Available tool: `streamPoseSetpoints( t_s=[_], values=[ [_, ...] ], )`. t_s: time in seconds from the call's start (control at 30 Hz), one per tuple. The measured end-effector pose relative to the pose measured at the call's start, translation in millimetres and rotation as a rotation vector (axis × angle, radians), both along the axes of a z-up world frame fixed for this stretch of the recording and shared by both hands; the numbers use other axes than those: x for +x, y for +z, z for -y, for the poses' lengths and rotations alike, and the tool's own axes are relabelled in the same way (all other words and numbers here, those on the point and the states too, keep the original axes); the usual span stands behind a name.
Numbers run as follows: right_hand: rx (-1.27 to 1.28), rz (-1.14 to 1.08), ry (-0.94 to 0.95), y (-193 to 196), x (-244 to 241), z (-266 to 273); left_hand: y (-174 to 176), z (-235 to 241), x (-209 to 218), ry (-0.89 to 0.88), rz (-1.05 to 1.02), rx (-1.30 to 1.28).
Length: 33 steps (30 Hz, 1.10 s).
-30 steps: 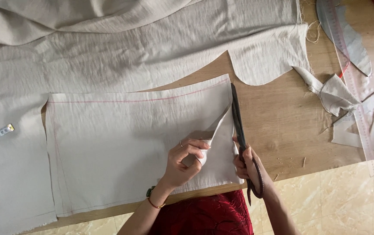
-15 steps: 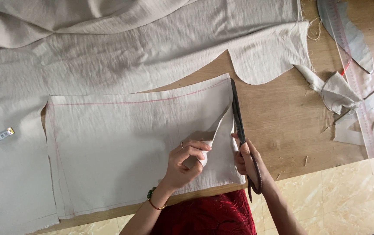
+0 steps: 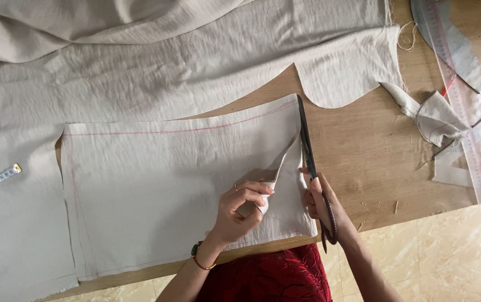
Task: Cutting a garment pattern from fabric using scissors and marking measurements with a ruler and pencil.
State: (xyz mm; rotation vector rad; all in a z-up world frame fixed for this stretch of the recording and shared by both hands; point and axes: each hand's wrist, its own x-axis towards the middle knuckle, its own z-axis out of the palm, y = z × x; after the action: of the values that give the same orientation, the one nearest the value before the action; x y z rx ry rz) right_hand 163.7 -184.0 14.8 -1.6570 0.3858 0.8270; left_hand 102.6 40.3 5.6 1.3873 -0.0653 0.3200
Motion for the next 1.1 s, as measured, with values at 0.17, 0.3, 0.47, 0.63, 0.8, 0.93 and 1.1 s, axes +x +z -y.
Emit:
streamPoseSetpoints(
  t_s=[0.17, 0.3, 0.47, 0.63, 0.8, 0.93, 1.1],
  values=[
    [-0.010, 0.005, 0.020, 6.1, 2.9, -2.7, 0.8, -0.3, 0.5, 0.003, 0.018, 0.004],
    [-0.007, -0.004, 0.041, 4.1, 3.6, 0.3, 0.5, 0.7, 3.0, 0.008, 0.052, 0.019],
    [-0.004, -0.028, 0.048, 20.8, 9.2, -5.2, 1.7, 2.8, 1.5, 0.019, 0.026, 0.014],
    [-0.017, 0.006, 0.097, -20.1, 13.3, 19.5, 1.6, 5.6, -0.8, 0.020, 0.013, 0.013],
    [-0.115, 0.088, 0.161, 33.8, 22.0, -8.8, 1.8, 8.1, -2.4, 0.015, -0.004, -0.005],
    [-0.166, 0.142, 0.197, 13.6, 20.2, 2.7, 4.1, 7.6, -0.5, 0.010, 0.014, 0.005],
    [-0.020, 0.087, 0.115, -2.1, 16.9, 16.3, 13.3, 14.8, 4.7, -0.010, -0.029, -0.034]
  ],
)
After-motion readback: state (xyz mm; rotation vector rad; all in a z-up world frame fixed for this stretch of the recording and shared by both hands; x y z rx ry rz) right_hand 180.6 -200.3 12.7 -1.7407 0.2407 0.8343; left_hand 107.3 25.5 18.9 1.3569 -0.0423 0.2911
